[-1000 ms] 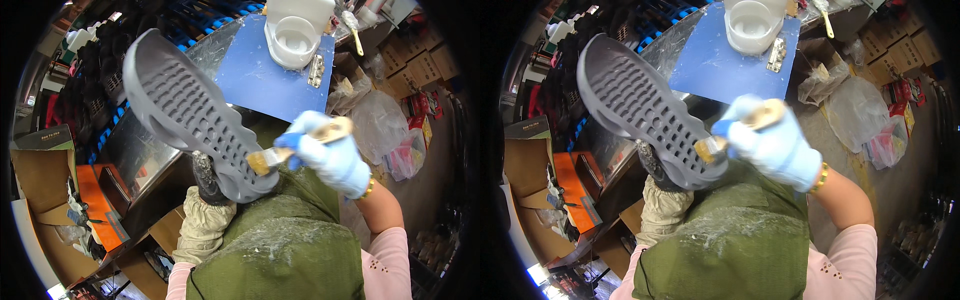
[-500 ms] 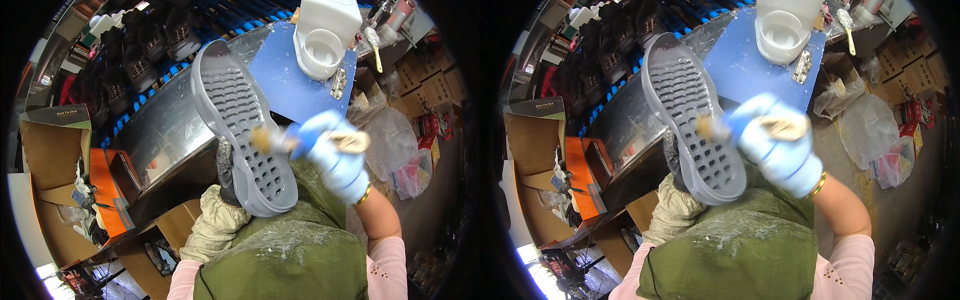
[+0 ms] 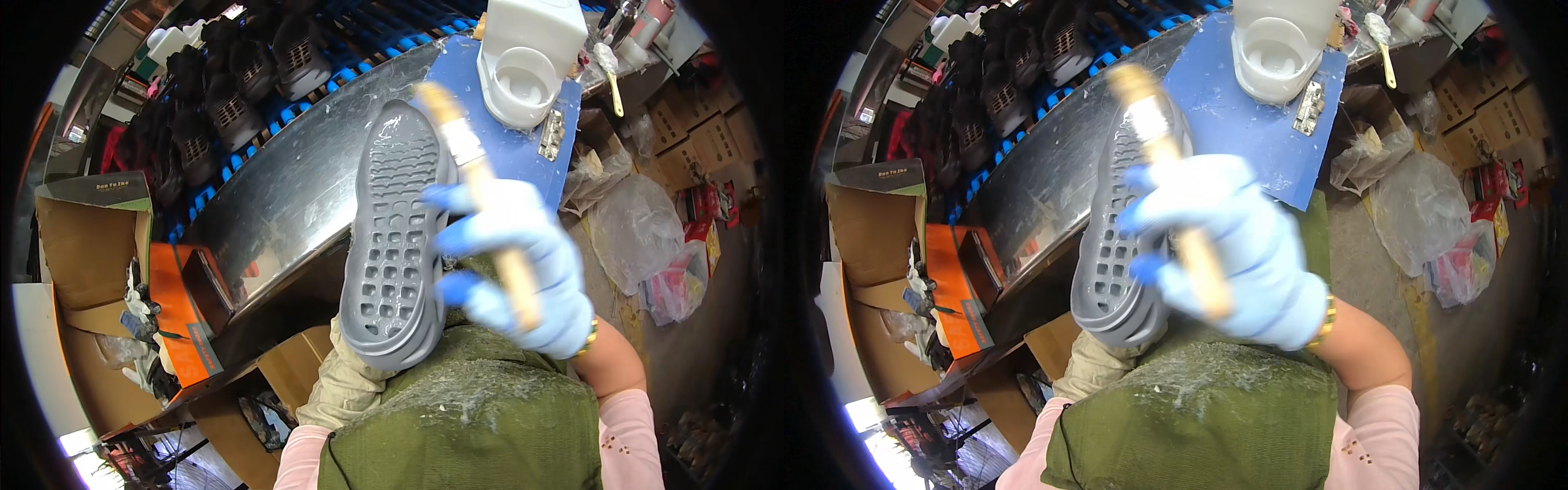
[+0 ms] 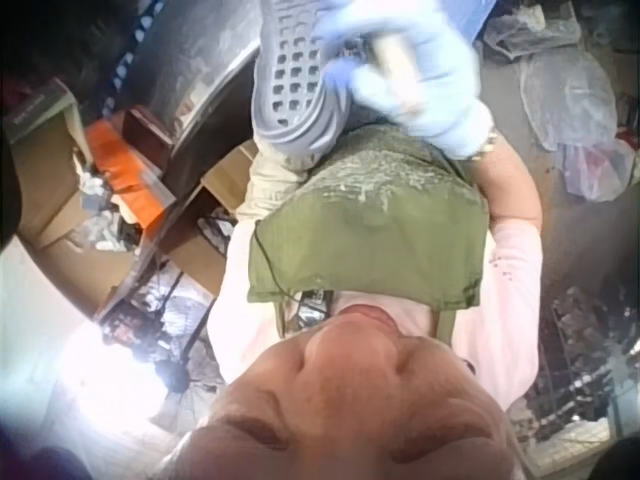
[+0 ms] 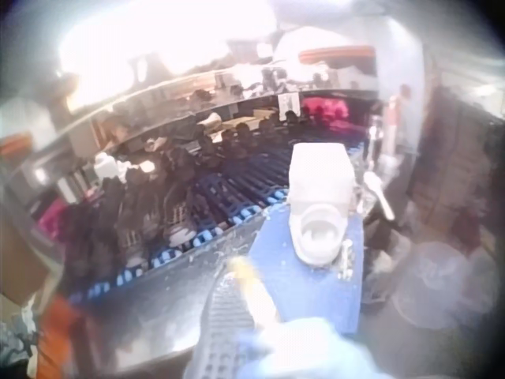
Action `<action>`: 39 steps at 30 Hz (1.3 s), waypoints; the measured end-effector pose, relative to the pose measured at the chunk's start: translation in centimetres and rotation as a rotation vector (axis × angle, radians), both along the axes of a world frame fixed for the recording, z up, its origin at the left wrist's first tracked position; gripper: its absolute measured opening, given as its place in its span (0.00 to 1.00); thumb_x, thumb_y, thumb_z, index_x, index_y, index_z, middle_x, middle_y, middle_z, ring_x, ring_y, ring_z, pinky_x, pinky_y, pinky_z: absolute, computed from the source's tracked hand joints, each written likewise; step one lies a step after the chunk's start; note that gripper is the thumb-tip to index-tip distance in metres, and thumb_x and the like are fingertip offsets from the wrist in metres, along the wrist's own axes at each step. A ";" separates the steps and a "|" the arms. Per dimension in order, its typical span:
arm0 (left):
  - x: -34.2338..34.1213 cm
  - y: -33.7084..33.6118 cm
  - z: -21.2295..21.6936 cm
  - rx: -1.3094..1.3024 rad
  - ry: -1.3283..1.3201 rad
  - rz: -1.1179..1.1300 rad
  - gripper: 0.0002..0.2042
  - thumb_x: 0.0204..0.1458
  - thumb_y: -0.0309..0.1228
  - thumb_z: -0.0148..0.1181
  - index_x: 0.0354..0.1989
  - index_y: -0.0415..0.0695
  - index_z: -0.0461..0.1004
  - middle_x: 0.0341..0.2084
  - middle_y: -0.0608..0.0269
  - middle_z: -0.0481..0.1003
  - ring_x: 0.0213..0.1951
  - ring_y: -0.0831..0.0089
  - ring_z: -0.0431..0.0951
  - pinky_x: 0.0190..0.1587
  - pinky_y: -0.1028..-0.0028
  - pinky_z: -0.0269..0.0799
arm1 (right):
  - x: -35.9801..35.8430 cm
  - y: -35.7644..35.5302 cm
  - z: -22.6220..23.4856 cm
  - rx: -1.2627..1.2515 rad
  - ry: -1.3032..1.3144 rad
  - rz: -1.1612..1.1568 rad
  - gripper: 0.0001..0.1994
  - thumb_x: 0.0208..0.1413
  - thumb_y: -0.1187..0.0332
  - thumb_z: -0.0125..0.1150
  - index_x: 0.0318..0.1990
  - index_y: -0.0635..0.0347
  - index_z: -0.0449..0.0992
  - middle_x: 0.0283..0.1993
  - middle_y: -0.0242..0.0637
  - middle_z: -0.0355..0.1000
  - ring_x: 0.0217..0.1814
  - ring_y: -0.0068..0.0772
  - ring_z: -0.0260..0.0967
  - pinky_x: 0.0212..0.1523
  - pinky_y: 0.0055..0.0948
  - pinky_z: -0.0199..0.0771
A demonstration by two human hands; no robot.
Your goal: The person holds a shoe sole and repeatedly brushes a white adhesive onto its textured surface. The person dips the brush into a small container to reload adhesive and continues applying it across the sole. The shoe is held in one hand while the other hand manipulates the brush.
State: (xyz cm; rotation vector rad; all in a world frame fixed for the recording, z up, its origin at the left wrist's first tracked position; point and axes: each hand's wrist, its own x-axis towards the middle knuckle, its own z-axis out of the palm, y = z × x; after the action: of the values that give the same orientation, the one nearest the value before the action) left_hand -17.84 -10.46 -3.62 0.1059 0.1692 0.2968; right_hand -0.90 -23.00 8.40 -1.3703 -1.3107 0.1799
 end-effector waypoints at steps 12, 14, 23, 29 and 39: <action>0.7 -1.1 0.8 -0.048 -0.057 -0.049 0.34 0.64 0.52 0.55 0.70 0.40 0.59 0.58 0.43 0.71 0.57 0.52 0.77 0.58 0.56 0.79 | 5.4 5.0 -2.0 -0.086 -0.572 -0.052 0.18 0.43 0.63 0.72 0.44 0.42 0.77 0.48 0.33 0.76 0.61 0.47 0.67 0.64 0.44 0.64; -0.2 -1.7 1.3 -0.077 -0.058 -0.042 0.35 0.64 0.53 0.54 0.71 0.40 0.59 0.59 0.43 0.71 0.57 0.51 0.76 0.58 0.56 0.79 | 7.6 5.4 -1.9 -0.040 -0.689 -0.100 0.23 0.41 0.70 0.73 0.48 0.45 0.76 0.50 0.34 0.77 0.64 0.48 0.66 0.69 0.44 0.59; -1.7 -1.6 4.4 -0.130 -0.087 -0.089 0.36 0.65 0.55 0.52 0.71 0.40 0.58 0.61 0.41 0.70 0.59 0.50 0.76 0.61 0.55 0.78 | 9.4 1.2 -0.4 0.229 0.158 -0.026 0.17 0.68 0.61 0.57 0.56 0.63 0.73 0.55 0.48 0.78 0.56 0.41 0.78 0.59 0.38 0.74; 0.4 -2.3 -1.4 -0.180 -0.173 -0.032 0.38 0.62 0.58 0.53 0.71 0.40 0.60 0.62 0.38 0.69 0.59 0.48 0.76 0.62 0.49 0.76 | 5.1 -1.1 -0.1 0.049 0.556 0.155 0.18 0.68 0.58 0.58 0.50 0.68 0.76 0.51 0.49 0.80 0.43 0.30 0.79 0.44 0.27 0.80; 2.9 -3.8 -0.4 -0.112 -0.462 -0.041 0.24 0.71 0.42 0.46 0.68 0.40 0.64 0.56 0.55 0.74 0.57 0.66 0.75 0.62 0.66 0.73 | 0.5 -5.0 -1.6 -0.404 1.103 0.337 0.12 0.64 0.62 0.66 0.43 0.63 0.83 0.39 0.41 0.82 0.36 0.26 0.80 0.34 0.21 0.80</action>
State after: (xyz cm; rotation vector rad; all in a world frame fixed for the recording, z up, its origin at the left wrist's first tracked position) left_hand -14.92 -14.27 -4.06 -0.0712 -0.2740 0.2630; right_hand -0.41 -28.04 6.84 -1.0520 -0.5408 1.2870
